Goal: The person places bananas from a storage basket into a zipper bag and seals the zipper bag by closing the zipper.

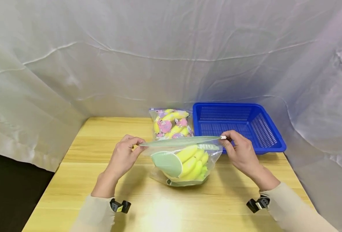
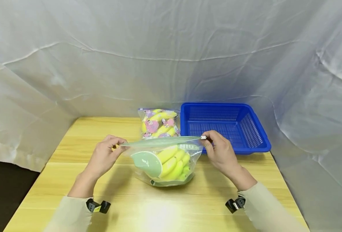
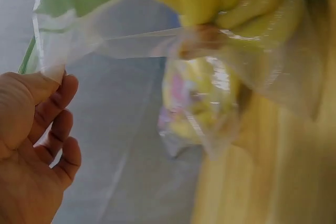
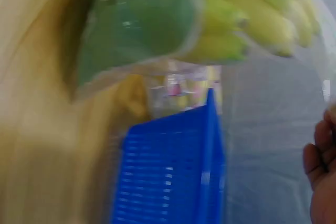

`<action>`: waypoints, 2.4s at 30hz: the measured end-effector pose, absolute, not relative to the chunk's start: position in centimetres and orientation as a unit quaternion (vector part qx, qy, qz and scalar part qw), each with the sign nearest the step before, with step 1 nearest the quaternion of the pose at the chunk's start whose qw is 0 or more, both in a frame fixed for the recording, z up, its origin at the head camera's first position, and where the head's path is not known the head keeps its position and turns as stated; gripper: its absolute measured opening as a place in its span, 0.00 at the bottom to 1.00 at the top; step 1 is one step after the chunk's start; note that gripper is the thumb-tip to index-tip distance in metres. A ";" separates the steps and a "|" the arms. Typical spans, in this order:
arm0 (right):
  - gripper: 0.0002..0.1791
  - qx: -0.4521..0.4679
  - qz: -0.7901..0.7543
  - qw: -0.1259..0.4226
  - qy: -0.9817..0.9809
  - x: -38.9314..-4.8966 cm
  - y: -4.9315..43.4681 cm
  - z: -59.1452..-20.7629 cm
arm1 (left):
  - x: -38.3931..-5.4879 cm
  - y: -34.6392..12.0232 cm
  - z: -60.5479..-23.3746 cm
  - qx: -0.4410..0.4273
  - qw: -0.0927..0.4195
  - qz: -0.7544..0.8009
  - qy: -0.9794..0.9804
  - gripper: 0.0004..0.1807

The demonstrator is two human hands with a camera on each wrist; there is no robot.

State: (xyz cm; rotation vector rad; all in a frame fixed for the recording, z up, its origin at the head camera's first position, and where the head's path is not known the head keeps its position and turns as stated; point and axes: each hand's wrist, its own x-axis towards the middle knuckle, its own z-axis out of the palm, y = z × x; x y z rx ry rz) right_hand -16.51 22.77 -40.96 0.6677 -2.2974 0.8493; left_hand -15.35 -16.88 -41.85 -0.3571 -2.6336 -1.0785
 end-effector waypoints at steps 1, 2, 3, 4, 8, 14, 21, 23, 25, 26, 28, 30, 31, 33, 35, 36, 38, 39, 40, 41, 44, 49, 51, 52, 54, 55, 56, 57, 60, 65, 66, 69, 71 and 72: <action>0.13 0.244 0.326 0.283 -0.868 -16.3 22.8 -40.3 | -15.2 -17.0 -41.4 -0.121 0.131 -0.378 -0.908 0.05; 0.12 0.237 0.334 0.271 -0.871 -16.1 22.8 -39.5 | -15.0 -17.1 -40.8 -0.121 0.126 -0.383 -0.907 0.05; 0.11 0.235 0.341 0.260 -0.872 -16.0 22.8 -38.8 | -14.8 -17.3 -40.3 -0.122 0.121 -0.387 -0.906 0.06; 0.10 0.234 0.348 0.248 -0.873 -15.7 22.8 -38.2 | -14.5 -17.4 -39.7 -0.124 0.115 -0.391 -0.905 0.07; 0.05 0.236 0.378 0.209 -0.870 -14.7 22.8 -35.8 | -13.2 -17.9 -37.3 -0.129 0.102 -0.398 -0.903 0.09; 0.08 0.269 0.387 0.218 -0.854 -14.0 22.5 -34.3 | -12.1 -18.6 -34.8 -0.140 0.123 -0.387 -0.903 0.04; 0.13 0.290 0.315 0.289 -0.856 -16.1 21.5 -38.3 | -14.3 -19.0 -37.6 -0.144 0.124 -0.350 -0.917 0.04; 0.11 0.278 0.301 0.294 -0.863 -16.6 21.0 -39.4 | -15.1 -19.0 -38.7 -0.142 0.119 -0.340 -0.922 0.05; 0.10 0.259 0.304 0.291 -0.869 -16.9 20.6 -39.9 | -15.7 -19.1 -39.4 -0.132 0.107 -0.341 -0.925 0.05; 0.09 0.249 0.309 0.288 -0.872 -16.9 20.5 -40.0 | -15.9 -19.1 -39.5 -0.126 0.099 -0.343 -0.925 0.06; 0.06 0.228 0.317 0.274 -0.879 -17.0 20.3 -39.8 | -16.1 -19.1 -39.4 -0.114 0.080 -0.352 -0.926 0.07; 0.04 0.205 0.322 0.250 -0.890 -16.9 20.2 -39.4 | -16.3 -19.1 -39.0 -0.099 0.058 -0.363 -0.925 0.07; 0.03 0.194 0.323 0.237 -0.895 -16.9 20.2 -39.2 | -16.3 -19.1 -38.7 -0.094 0.050 -0.368 -0.924 0.08; 0.02 0.170 0.327 0.210 -0.905 -16.9 20.1 -38.7 | -16.5 -19.0 -38.1 -0.089 0.037 -0.383 -0.919 0.08; 0.02 0.150 0.328 0.192 -0.913 -17.0 20.0 -38.3 | -16.6 -18.9 -37.5 -0.091 0.026 -0.400 -0.912 0.09; 0.02 0.145 0.330 0.186 -0.914 -17.1 20.0 -38.1 | -16.6 -18.8 -37.2 -0.096 0.021 -0.405 -0.909 0.12; 0.02 0.140 0.332 0.181 -0.915 -17.1 19.9 -37.8 | -16.6 -18.5 -36.6 -0.116 0.015 -0.404 -0.907 0.18; 0.02 0.140 0.331 0.181 -0.916 -17.2 19.9 -37.7 | -16.6 -18.2 -36.3 -0.128 0.013 -0.398 -0.908 0.20; 0.02 0.139 0.331 0.181 -0.916 -17.2 20.0 -37.5 | -16.6 -18.0 -36.1 -0.142 0.010 -0.390 -0.910 0.20; 0.02 0.138 0.333 0.179 -0.915 -17.2 20.0 -37.4 | -16.6 -17.8 -35.9 -0.155 0.007 -0.381 -0.912 0.18; 0.02 0.132 0.338 0.171 -0.916 -17.1 20.2 -37.1 | -16.5 -17.2 -35.6 -0.195 0.012 -0.331 -0.923 0.07; 0.04 0.131 0.350 0.151 -0.915 -16.7 19.7 -37.4 | -16.8 -16.3 -35.9 -0.205 0.074 -0.196 -0.956 0.03; 0.04 0.124 0.359 0.143 -0.914 -16.4 19.0 -37.7 | -17.0 -15.7 -36.0 -0.181 0.093 -0.139 -0.969 0.03; 0.04 0.114 0.364 0.140 -0.914 -16.2 18.6 -37.9 | -17.0 -15.2 -36.0 -0.163 0.093 -0.119 -0.975 0.03; 0.04 0.086 0.376 0.135 -0.913 -15.9 17.9 -38.1 | -16.7 -13.8 -36.0 -0.125 0.092 -0.098 -0.983 0.08; 0.04 0.069 0.381 0.132 -0.912 -15.7 17.5 -38.2 | -16.5 -13.0 -36.1 -0.115 0.099 -0.095 -0.984 0.12; 0.04 0.052 0.387 0.131 -0.911 -15.6 17.2 -38.3 | -16.3 -12.0 -36.2 -0.113 0.110 -0.100 -0.982 0.15; 0.04 0.037 0.391 0.131 -0.910 -15.5 17.0 -38.4 | -16.0 -10.9 -36.4 -0.114 0.122 -0.112 -0.980 0.16; 0.04 0.014 0.398 0.126 -0.909 -15.3 16.5 -38.6 | -15.6 -7.7 -37.1 -0.151 0.162 -0.157 -0.962 0.16; 0.04 0.039 0.403 0.105 -0.908 -15.3 16.8 -38.5 | -16.0 -4.2 -37.1 -0.203 0.124 -0.216 -0.947 0.22; 0.05 0.050 0.402 0.097 -0.909 -15.3 17.0 -38.4 | -16.3 -3.8 -37.0 -0.210 0.107 -0.224 -0.946 0.22; 0.05 0.090 0.393 0.076 -0.912 -15.4 17.8 -38.0 | -17.0 -3.1 -36.7 -0.236 0.066 -0.256 -0.935 0.16; 0.04 0.119 0.380 0.082 -0.914 -15.6 18.4 -37.6 | -17.3 -2.9 -36.6 -0.254 0.064 -0.266 -0.928 0.11; 0.04 0.134 0.370 0.091 -0.915 -15.7 18.6 -37.4 | -17.4 -2.9 -36.7 -0.262 0.072 -0.264 -0.925 0.08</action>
